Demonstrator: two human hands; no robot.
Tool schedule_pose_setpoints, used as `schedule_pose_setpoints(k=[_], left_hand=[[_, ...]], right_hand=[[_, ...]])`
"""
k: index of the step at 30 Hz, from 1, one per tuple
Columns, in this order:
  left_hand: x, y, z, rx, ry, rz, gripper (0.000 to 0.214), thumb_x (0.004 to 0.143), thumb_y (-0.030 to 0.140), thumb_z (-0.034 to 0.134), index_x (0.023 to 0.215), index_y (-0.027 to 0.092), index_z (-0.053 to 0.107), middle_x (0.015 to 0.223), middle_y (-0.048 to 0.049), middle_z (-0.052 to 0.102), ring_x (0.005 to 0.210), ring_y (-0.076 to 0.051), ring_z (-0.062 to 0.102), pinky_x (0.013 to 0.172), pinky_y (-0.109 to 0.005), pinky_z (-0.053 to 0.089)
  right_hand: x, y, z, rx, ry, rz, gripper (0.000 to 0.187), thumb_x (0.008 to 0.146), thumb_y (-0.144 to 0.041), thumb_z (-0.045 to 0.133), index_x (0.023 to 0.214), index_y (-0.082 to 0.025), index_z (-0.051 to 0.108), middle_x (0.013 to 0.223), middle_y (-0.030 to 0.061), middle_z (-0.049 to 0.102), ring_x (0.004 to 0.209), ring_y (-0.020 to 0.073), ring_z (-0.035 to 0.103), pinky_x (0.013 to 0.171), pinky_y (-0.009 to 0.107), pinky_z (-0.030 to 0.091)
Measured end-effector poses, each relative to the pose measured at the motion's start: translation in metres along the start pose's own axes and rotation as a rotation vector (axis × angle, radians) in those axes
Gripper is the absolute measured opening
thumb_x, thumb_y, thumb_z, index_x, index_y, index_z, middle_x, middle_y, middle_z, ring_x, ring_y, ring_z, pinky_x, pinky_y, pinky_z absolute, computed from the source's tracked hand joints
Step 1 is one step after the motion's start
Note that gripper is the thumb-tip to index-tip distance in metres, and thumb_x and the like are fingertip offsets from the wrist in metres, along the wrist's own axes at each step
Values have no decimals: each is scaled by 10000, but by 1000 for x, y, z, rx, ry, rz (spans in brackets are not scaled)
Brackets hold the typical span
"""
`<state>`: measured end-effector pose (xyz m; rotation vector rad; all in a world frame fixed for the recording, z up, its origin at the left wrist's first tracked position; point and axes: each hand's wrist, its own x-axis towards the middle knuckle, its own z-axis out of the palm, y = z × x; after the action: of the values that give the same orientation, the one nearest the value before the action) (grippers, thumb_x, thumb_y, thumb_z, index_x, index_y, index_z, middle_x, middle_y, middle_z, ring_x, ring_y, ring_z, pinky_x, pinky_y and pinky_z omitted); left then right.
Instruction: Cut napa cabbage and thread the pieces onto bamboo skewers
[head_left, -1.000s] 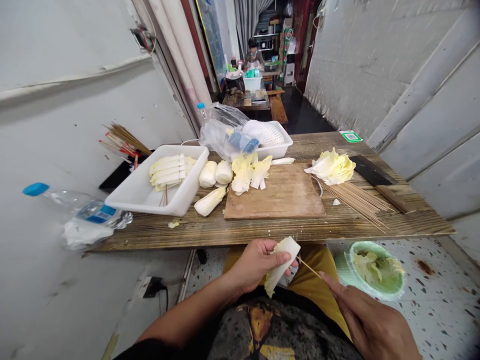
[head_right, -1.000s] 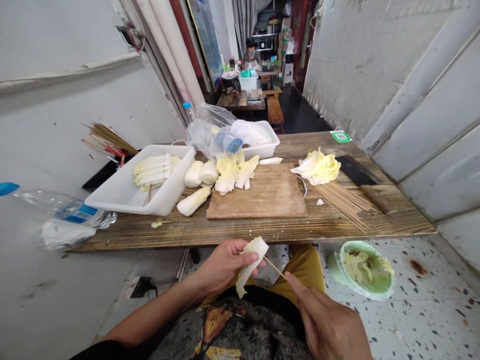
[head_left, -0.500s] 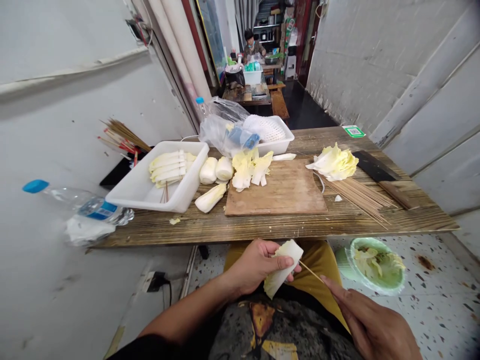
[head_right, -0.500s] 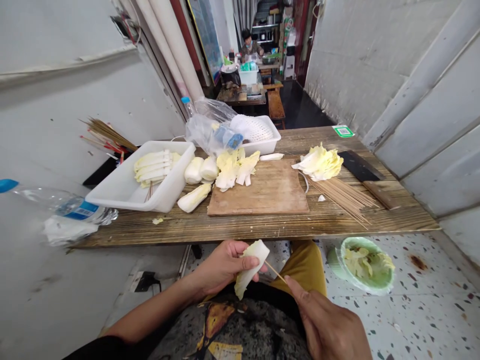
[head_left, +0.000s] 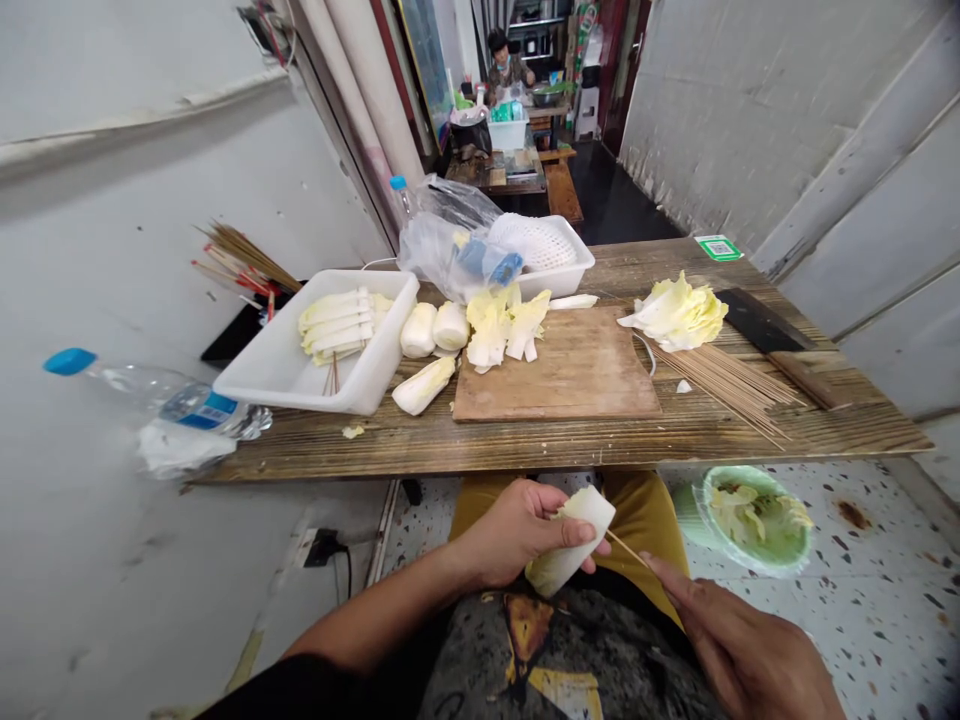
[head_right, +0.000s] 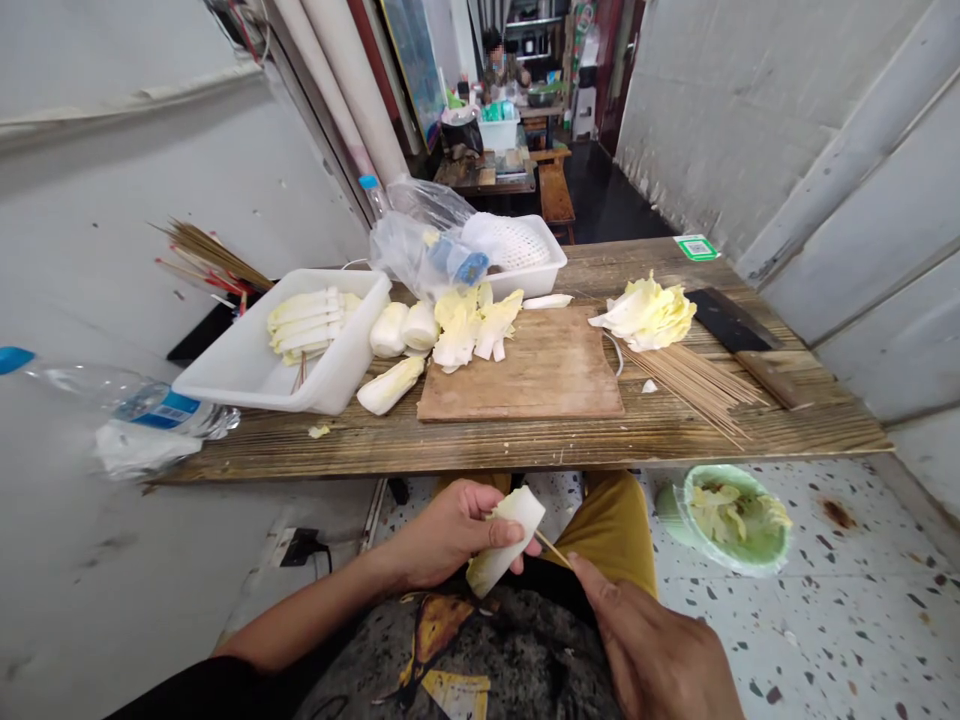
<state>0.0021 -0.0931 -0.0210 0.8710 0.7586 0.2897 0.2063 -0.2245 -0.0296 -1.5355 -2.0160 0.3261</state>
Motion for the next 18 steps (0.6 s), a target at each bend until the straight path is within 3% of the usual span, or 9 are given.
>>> schedule_pose_setpoints(k=[5, 8, 12, 18], left_hand=[[-1, 1, 5, 77, -77, -67, 386, 661, 462, 710, 847, 125, 734, 673, -59, 688, 514, -96, 551, 492, -177, 382], [1, 0, 8, 88, -81, -66, 396, 662, 476, 702, 862, 136, 737, 684, -55, 690, 514, -94, 544, 504, -181, 387], [5, -2, 12, 108, -138, -72, 400, 648, 475, 711, 853, 132, 737, 688, -50, 689, 515, -93, 534, 500, -178, 376], [7, 1, 4, 108, -8, 59, 436, 695, 483, 677, 896, 98, 720, 677, -57, 677, 512, -80, 509, 490, -167, 351]], right_hand=[[1, 4, 2, -69, 2, -106, 503, 909, -111, 405, 1384, -270, 352, 1002, 21, 718, 779, 102, 698, 670, 161, 547], [8, 3, 3, -118, 31, -149, 409, 905, -112, 408, 1302, -203, 436, 974, 51, 729, 759, 109, 706, 684, 154, 549], [21, -3, 2, -60, 17, -133, 294, 905, -124, 398, 1146, -207, 545, 874, 34, 742, 686, 117, 709, 612, 138, 546], [23, 2, -6, -107, 62, -73, 223, 904, -194, 444, 1069, -183, 593, 901, 40, 735, 731, 119, 706, 666, 146, 550]])
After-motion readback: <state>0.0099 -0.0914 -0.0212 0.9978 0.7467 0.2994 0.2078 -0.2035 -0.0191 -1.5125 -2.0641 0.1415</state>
